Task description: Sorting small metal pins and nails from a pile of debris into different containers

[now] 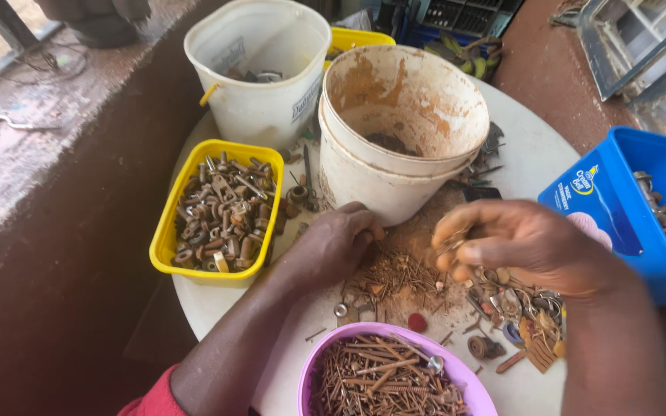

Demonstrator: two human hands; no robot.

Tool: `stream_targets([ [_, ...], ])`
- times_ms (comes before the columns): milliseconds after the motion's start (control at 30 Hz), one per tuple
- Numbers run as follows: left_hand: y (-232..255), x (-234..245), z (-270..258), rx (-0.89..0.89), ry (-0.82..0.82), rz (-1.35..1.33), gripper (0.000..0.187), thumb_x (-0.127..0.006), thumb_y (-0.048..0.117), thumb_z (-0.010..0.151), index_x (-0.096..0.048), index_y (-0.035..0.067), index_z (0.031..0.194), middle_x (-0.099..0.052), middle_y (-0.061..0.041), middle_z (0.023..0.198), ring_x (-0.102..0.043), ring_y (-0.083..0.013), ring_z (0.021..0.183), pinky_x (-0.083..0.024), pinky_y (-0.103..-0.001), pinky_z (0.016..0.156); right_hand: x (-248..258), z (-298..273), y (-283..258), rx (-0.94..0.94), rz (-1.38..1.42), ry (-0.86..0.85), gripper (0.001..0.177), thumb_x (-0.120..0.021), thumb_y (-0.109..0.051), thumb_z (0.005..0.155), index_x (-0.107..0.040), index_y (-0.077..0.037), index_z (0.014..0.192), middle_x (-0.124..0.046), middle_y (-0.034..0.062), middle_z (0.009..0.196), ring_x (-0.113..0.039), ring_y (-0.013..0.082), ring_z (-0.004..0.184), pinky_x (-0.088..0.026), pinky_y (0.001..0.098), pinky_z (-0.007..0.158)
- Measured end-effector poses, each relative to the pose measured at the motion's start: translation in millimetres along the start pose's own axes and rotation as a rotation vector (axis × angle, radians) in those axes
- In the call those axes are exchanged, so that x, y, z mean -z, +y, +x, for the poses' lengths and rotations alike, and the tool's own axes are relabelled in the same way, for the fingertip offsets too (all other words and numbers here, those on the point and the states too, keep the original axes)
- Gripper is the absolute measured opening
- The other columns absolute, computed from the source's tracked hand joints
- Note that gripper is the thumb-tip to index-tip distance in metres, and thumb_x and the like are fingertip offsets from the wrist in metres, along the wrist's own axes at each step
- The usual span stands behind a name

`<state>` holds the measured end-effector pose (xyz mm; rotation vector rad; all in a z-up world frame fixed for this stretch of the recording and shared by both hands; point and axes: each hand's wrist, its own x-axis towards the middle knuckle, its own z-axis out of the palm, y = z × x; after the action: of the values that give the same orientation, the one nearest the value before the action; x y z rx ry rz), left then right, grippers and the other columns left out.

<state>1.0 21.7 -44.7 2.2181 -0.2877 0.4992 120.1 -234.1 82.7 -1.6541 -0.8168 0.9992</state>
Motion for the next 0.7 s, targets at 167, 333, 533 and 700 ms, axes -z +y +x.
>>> stream_targets([
  [167,-2,0,2,0.040,-0.017,0.002,0.021,-0.054,0.002,0.092,-0.073,0.008,0.098,-0.074,-0.011,0.100,-0.072,-0.0325,0.084,-0.054,-0.042,0.078,23,11,-91,0.147,-0.235,0.020,0.042,-0.070,-0.008,0.087,-0.074,0.006,0.127,-0.083,0.0237,0.108,-0.079,0.0319,0.086,-0.064,0.0439,0.074],
  [333,11,10,0,0.017,-0.018,-0.011,0.020,-0.055,0.003,0.095,-0.073,0.006,0.100,-0.074,-0.011,0.104,-0.073,-0.0307,0.088,-0.056,-0.040,0.080,0,67,-142,0.010,-0.701,0.405,0.036,-0.073,-0.017,0.092,-0.076,-0.010,0.128,-0.080,0.0036,0.110,-0.074,0.0136,0.098,-0.058,0.0294,0.092],
  [533,62,40,-6,-0.115,-0.011,-0.045,0.018,-0.052,0.004,0.103,-0.070,0.006,0.104,-0.067,-0.012,0.095,-0.070,-0.0320,0.078,-0.052,-0.040,0.075,-7,50,-97,0.463,-0.880,0.455,0.042,-0.061,-0.023,0.103,-0.067,-0.010,0.143,-0.066,0.0139,0.147,-0.070,0.0268,0.125,-0.056,0.0450,0.097],
  [700,129,70,5,-0.232,0.157,0.036,0.015,-0.052,0.006,0.107,-0.064,-0.002,0.108,-0.063,-0.015,0.099,-0.067,-0.0312,0.083,-0.051,-0.041,0.069,-19,-1,-29,0.013,-0.579,0.232,0.031,-0.080,-0.020,0.087,-0.086,-0.015,0.118,-0.092,-0.0003,0.104,-0.084,0.0106,0.091,-0.067,0.0272,0.081],
])
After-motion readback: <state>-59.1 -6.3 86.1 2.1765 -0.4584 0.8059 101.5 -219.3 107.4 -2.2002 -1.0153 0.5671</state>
